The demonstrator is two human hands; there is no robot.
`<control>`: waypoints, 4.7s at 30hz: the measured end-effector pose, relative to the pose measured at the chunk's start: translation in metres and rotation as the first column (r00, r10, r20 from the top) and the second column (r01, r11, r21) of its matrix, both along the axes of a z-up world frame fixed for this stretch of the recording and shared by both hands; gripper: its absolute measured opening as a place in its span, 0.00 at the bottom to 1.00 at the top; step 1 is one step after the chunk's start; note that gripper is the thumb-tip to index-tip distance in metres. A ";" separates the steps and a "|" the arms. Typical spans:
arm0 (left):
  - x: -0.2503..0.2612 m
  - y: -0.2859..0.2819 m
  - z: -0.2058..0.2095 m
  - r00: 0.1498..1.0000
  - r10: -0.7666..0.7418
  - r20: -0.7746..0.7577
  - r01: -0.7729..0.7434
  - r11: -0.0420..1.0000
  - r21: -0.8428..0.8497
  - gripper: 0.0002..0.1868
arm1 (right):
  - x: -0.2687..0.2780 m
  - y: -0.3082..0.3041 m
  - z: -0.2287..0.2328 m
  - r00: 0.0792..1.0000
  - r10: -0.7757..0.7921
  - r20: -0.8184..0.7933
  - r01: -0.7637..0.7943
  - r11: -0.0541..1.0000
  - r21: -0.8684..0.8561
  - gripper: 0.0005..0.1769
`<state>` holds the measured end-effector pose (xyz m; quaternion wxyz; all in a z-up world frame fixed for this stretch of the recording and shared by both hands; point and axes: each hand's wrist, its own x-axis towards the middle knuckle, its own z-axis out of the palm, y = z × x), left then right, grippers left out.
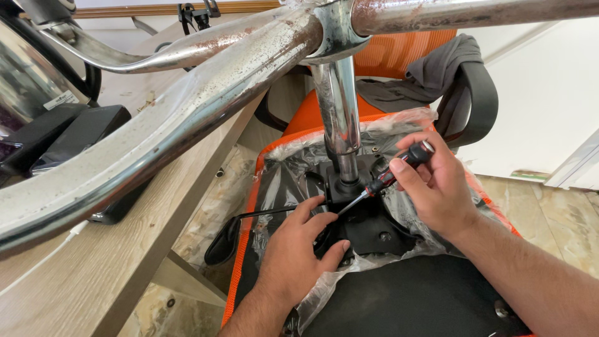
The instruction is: The person uses a screwdriver to tighten screws on the base of a chrome metal stand. They hold the base with one hand and turn the screwdriver with the other, working on multiple screw holes around the base.
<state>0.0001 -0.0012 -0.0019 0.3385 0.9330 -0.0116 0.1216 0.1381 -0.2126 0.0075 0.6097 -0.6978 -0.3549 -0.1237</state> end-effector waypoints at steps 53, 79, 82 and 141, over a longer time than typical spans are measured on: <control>0.014 -0.005 -0.001 0.999 0.033 0.031 -0.029 0.993 -0.118 0.27 | 0.026 -0.009 0.001 0.980 -0.164 -0.115 0.144 0.976 -0.165 0.10; 0.060 0.019 0.001 0.985 0.076 -0.155 -0.091 0.991 -0.097 0.19 | 0.031 -0.006 -0.002 0.964 -0.153 -0.218 0.135 0.986 -0.095 0.09; 0.062 0.019 0.002 0.985 0.076 -0.155 -0.093 0.989 -0.110 0.18 | 0.033 0.002 0.002 0.961 -0.130 -0.243 0.114 0.990 -0.078 0.09; 0.061 0.001 -0.022 0.978 0.206 -0.017 -0.206 0.965 -0.163 0.16 | 0.028 0.032 0.004 0.987 -0.155 -0.042 0.155 0.988 -0.019 0.08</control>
